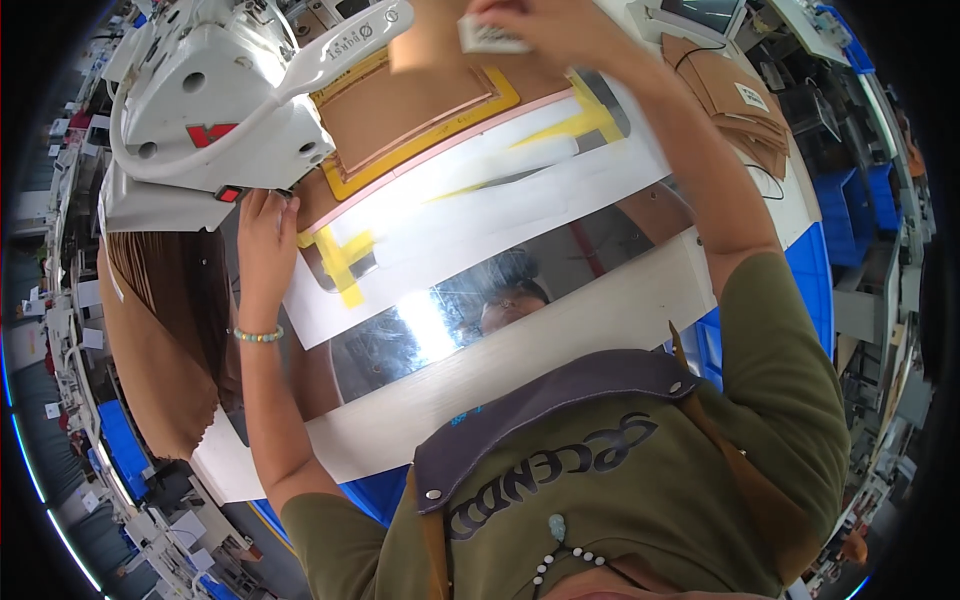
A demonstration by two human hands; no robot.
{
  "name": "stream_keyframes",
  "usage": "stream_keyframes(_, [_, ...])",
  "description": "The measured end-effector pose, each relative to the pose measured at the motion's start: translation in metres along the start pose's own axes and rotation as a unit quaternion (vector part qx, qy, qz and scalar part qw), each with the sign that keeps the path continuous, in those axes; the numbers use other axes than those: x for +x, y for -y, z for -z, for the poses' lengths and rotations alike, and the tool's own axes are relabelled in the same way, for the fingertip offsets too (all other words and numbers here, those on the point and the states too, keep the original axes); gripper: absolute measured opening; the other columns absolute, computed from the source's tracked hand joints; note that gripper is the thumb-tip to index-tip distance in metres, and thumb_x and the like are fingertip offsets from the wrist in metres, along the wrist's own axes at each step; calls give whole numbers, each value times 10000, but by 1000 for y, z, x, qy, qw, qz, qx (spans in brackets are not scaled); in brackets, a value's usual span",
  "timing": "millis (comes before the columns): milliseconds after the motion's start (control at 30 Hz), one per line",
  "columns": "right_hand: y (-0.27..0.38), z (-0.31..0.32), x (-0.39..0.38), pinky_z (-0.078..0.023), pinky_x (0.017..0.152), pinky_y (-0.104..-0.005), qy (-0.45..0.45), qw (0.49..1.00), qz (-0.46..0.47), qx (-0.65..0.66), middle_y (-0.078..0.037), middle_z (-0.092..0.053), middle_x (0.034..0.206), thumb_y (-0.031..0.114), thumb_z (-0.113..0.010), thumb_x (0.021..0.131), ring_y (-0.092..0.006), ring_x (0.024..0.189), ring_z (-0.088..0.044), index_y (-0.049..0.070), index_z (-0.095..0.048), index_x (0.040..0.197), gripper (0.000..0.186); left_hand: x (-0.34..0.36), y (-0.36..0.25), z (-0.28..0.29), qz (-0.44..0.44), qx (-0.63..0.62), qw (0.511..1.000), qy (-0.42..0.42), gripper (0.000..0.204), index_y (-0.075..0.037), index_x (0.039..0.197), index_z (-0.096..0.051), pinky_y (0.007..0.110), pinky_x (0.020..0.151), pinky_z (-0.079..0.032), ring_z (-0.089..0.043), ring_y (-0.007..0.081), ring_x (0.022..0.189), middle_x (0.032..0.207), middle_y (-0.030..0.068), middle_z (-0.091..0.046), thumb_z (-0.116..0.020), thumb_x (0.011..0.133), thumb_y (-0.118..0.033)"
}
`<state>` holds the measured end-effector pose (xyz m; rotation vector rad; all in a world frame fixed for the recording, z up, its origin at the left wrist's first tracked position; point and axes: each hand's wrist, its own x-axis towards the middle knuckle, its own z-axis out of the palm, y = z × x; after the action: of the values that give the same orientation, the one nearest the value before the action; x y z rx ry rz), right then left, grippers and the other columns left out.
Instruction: Operating a specialized sewing machine to assemble and finish brown leather bags.
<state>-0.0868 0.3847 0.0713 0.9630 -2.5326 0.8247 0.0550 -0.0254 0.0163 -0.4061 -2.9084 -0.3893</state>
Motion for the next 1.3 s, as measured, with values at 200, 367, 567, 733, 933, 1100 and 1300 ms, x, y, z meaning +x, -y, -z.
stream_keyframes(200, [36, -105, 28, -559, 888, -427, 66, 987, 127, -73, -60, -736, 961, 134, -680, 913, -263, 1063, -667, 88, -794, 953, 130, 27, 11, -22, -3, -123, 992, -11, 347, 67, 1287, -636, 439, 1078, -437, -589, 385, 1246, 1338, 249, -643, -582, 1071, -198])
stream_keyframes(367, [47, -124, 38, -564, 904, -429, 111, 980, 132, -100, -50, -729, 968, 130, -711, 897, -270, 1086, -665, 92, -790, 942, 99, 45, 4, -34, -7, -292, 956, -7, 295, 31, 1302, -657, 394, 1125, -431, -601, 276, 1314, 1378, 154, -681, -613, 1051, -117])
stream_keyframes(567, [41, -136, 21, -493, 1051, -427, 74, 975, 210, 13, -68, -684, 1270, 107, -703, 892, -275, 1218, -613, 128, -771, 1146, 264, 56, 1, -38, -94, -233, 968, 6, 359, -57, 1389, -658, 366, 1197, -382, -570, 223, 1369, 1477, 66, -638, -580, 1039, -31])
stream_keyframes(733, [50, -153, -1, -438, 1127, -445, 97, 967, 235, 25, -77, -646, 1397, 38, -666, 896, -269, 1304, -578, 206, -752, 1293, 440, 70, 14, -39, -152, -252, 955, -17, 416, -89, 1413, -657, 371, 1212, -364, -551, 219, 1391, 1495, 50, -629, -603, 1004, -36])
stream_keyframes(933, [48, -156, 0, -397, 1152, -463, 100, 957, 272, 20, -70, -642, 1371, 31, -605, 926, -264, 1315, -560, 226, -769, 1265, 424, 79, 8, -40, -185, -70, 979, -43, 418, -120, 1434, -652, 378, 1227, -344, -567, 237, 1384, 1499, 48, -627, -648, 1015, -112])
stream_keyframes(1100, [48, -158, -2, -396, 1159, -455, 78, 963, 253, 47, -89, -652, 1341, 27, -604, 919, -276, 1306, -564, 185, -780, 1229, 390, 75, 5, -35, -183, -131, 973, -43, 413, -111, 1417, -663, 375, 1201, -388, -596, 221, 1350, 1454, 50, -660, -654, 1005, -71])
stream_keyframes(1300, [46, -160, 1, -396, 1163, -457, 81, 967, 235, 59, -93, -674, 1255, 32, -622, 885, -269, 1257, -592, 112, -777, 1156, 322, 85, 16, -31, -212, -66, 975, -29, 467, -68, 1395, -662, 362, 1169, -426, -610, 242, 1319, 1424, 71, -675, -683, 936, 13])
